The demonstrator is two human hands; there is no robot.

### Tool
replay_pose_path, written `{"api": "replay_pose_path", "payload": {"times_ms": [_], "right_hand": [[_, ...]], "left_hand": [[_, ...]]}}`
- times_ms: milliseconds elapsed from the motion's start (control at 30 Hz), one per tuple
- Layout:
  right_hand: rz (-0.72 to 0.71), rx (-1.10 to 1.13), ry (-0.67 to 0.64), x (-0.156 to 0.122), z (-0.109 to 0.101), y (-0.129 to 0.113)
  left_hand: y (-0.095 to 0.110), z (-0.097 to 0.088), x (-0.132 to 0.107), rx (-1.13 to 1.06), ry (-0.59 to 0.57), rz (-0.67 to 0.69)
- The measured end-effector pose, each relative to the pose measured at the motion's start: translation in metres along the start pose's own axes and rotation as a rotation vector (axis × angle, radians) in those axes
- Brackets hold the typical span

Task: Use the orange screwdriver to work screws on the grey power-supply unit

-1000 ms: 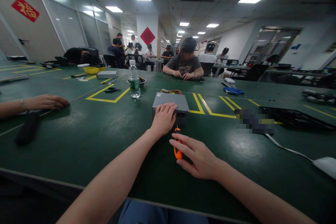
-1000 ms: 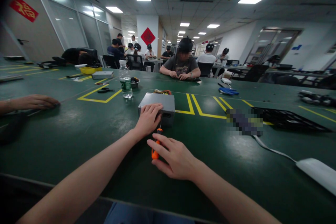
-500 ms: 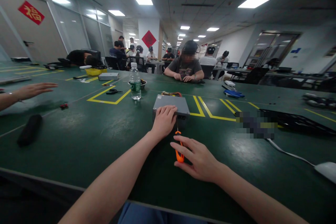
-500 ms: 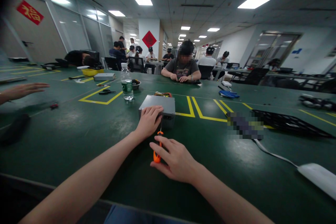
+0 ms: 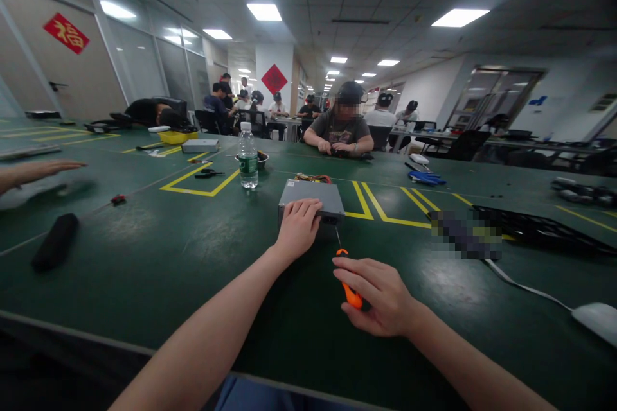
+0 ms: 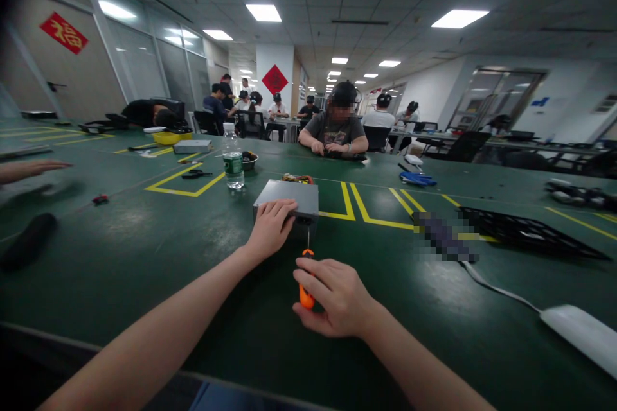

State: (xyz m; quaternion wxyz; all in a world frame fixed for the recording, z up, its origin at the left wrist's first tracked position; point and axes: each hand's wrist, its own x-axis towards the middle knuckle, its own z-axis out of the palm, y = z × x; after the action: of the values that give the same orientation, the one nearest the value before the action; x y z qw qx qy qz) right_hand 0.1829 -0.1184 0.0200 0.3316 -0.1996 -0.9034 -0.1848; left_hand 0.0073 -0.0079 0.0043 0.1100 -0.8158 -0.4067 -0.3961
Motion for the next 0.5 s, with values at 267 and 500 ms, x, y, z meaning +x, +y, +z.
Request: {"api": "replay_pose_path", "payload": {"times_ms": [267, 500], "right_hand": [[0.065, -0.037, -0.003, -0.0080, -0.0034, 0.0093], [0.066, -0.036, -0.013, -0.0077, -0.0020, 0.0092]], "left_hand": [[-0.0008, 0.0017, 0.0004, 0.003, -0.006, 0.002], [-0.0010, 0.0011, 0.0000, -0.006, -0.015, 0.001]]}}
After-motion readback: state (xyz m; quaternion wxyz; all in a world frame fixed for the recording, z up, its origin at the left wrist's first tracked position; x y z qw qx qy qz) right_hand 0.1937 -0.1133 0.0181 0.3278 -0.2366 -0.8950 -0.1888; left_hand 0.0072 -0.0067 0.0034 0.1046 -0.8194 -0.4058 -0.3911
